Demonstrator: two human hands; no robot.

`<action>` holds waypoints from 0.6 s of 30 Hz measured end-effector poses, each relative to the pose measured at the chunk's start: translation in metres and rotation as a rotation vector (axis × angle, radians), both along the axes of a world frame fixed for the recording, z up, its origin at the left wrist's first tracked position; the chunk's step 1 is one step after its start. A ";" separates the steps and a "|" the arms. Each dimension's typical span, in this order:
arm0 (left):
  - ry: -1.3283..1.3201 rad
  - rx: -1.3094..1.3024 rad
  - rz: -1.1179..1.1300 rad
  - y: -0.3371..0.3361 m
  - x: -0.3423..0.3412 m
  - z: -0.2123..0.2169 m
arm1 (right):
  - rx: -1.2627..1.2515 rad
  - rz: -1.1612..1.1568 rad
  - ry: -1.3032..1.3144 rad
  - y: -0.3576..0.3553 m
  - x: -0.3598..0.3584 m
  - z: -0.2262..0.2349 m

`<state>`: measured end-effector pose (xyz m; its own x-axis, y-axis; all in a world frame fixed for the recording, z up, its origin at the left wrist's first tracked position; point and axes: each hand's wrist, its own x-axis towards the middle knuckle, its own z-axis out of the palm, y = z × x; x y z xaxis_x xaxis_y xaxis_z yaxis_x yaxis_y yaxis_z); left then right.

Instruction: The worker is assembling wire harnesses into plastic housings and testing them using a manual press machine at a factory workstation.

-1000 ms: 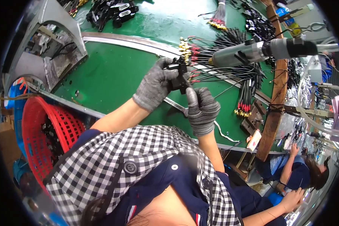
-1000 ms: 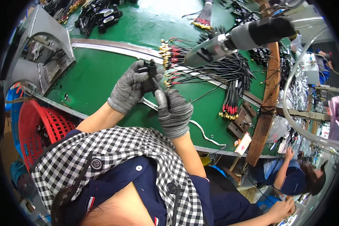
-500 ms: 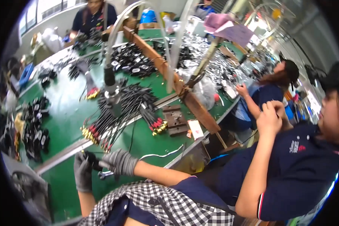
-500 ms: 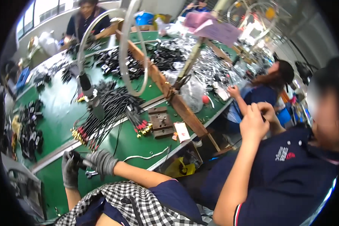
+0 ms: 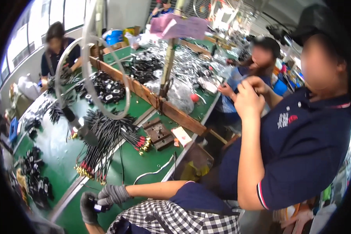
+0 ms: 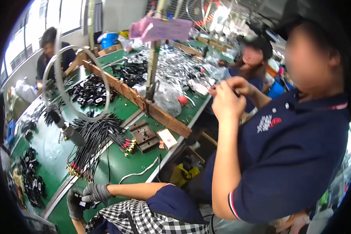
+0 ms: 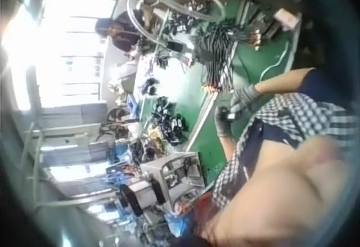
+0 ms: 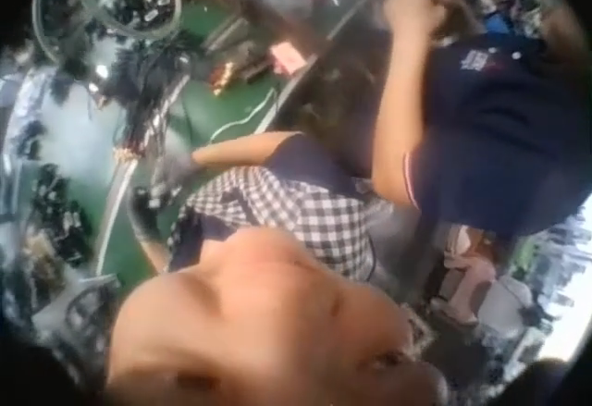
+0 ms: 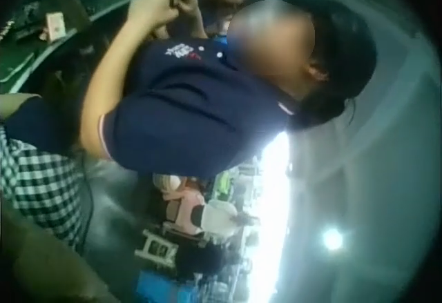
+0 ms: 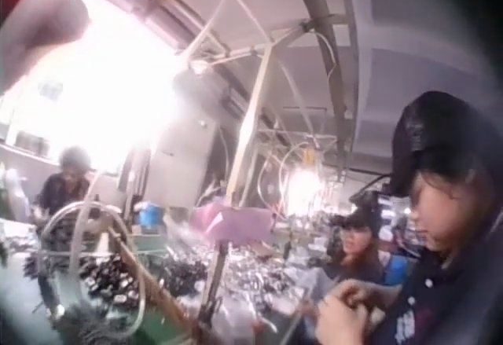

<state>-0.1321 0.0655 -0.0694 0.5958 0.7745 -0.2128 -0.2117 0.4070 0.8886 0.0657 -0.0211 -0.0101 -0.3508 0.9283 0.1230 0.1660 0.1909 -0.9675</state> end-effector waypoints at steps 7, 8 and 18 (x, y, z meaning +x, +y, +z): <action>0.181 -0.008 -0.083 -0.003 0.007 0.024 | 0.254 -0.169 -0.394 0.007 0.003 -0.030; 0.264 0.055 -0.173 0.001 0.001 0.022 | 0.348 -0.198 -0.477 0.003 0.002 -0.026; 0.123 0.229 0.092 -0.005 0.009 0.037 | -0.217 -0.007 0.305 0.012 -0.004 -0.008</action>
